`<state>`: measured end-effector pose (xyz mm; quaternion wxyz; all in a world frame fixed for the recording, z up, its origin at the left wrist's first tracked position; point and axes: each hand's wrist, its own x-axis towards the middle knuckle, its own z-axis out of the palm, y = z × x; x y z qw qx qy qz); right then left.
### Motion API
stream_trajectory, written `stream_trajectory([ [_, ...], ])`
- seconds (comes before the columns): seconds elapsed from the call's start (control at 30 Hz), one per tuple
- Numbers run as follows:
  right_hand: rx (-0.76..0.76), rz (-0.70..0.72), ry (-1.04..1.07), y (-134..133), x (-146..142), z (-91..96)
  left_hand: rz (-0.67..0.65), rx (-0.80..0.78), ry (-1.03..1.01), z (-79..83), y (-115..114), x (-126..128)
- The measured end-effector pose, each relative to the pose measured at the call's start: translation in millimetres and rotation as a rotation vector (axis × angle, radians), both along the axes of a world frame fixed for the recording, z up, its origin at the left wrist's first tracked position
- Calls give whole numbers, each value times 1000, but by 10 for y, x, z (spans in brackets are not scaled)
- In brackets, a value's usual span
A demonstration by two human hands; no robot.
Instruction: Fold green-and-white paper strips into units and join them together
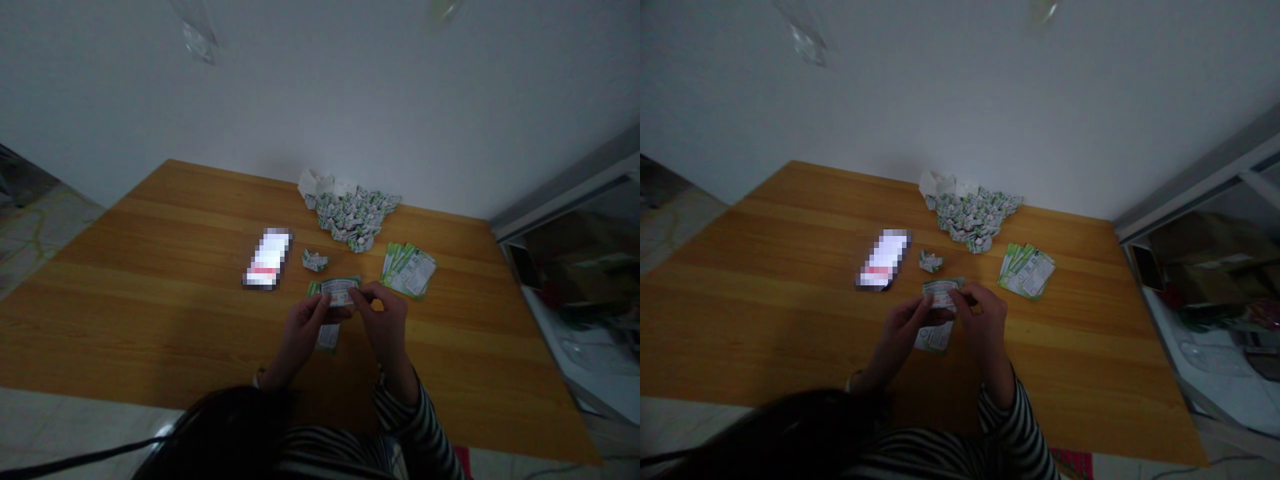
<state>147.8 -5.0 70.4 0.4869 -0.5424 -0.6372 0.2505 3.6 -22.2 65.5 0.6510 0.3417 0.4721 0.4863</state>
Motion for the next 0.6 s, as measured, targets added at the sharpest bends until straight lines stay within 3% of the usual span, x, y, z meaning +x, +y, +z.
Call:
stream_trajectory([
  [0.1,-61,-6,-13,14,18,16,-2,21,12,-17,0,-22],
  [0.2,-104,2,-34,87,102,66,-111,41,37,-29,22,-90],
  [0.27,-122,133,-119,173,181,132,-223,64,92,-33,49,-150],
  [0.37,-193,483,-354,294,264,215,-306,118,199,-41,90,-214],
  [0.43,-197,534,-425,332,267,214,-271,139,194,-56,105,-224],
  [0.6,-189,320,-253,280,188,57,16,180,183,-123,98,-200],
])
